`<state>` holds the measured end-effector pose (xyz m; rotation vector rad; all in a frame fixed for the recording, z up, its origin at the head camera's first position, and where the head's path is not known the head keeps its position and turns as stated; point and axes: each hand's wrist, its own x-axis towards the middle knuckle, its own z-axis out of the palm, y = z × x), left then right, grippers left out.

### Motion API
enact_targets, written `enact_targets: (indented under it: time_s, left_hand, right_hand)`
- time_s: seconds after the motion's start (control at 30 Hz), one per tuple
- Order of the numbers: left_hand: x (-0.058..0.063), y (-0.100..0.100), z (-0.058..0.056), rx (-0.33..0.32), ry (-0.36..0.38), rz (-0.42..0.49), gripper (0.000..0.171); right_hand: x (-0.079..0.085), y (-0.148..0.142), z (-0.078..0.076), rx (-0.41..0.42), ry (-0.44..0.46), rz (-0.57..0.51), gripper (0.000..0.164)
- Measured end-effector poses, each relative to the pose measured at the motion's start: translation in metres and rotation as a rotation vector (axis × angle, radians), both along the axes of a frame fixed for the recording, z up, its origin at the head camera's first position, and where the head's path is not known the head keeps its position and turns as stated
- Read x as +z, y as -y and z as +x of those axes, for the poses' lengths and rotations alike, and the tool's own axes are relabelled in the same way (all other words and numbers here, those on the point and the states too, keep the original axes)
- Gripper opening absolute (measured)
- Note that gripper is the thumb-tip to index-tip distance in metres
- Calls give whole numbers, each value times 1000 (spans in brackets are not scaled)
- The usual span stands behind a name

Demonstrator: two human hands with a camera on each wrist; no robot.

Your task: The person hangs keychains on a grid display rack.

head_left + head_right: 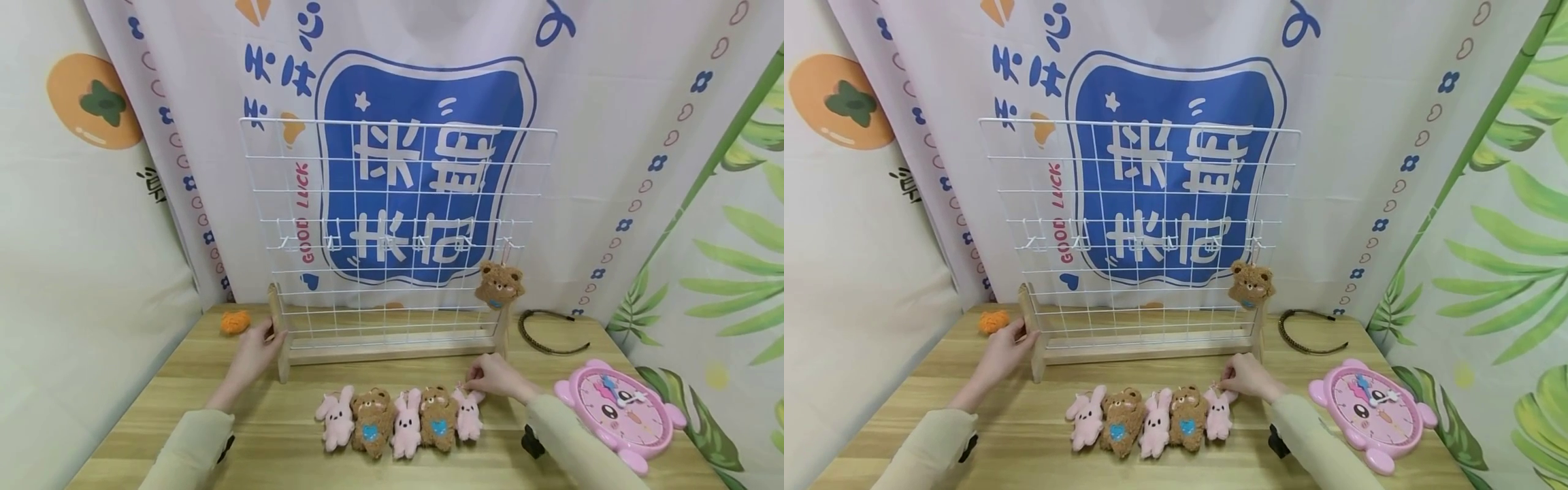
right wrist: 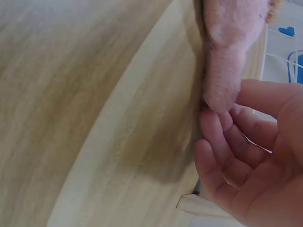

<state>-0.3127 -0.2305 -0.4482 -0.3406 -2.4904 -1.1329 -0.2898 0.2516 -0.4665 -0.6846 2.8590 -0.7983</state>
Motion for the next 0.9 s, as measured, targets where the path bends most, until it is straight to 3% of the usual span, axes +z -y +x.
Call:
enact_targets:
  time_s: [0.2,0.6,0.9]
  left_hand:
    - [2,0,1,10,12,-16,27]
    - [2,-1,3,6,23,-22,27]
    - [3,-1,3,1,20,-24,29]
  right_hand:
    - [2,5,-3,-32,43,13,11]
    - [5,3,0,40,24,20,9]
    - [21,-6,4,71,-106,-49,6]
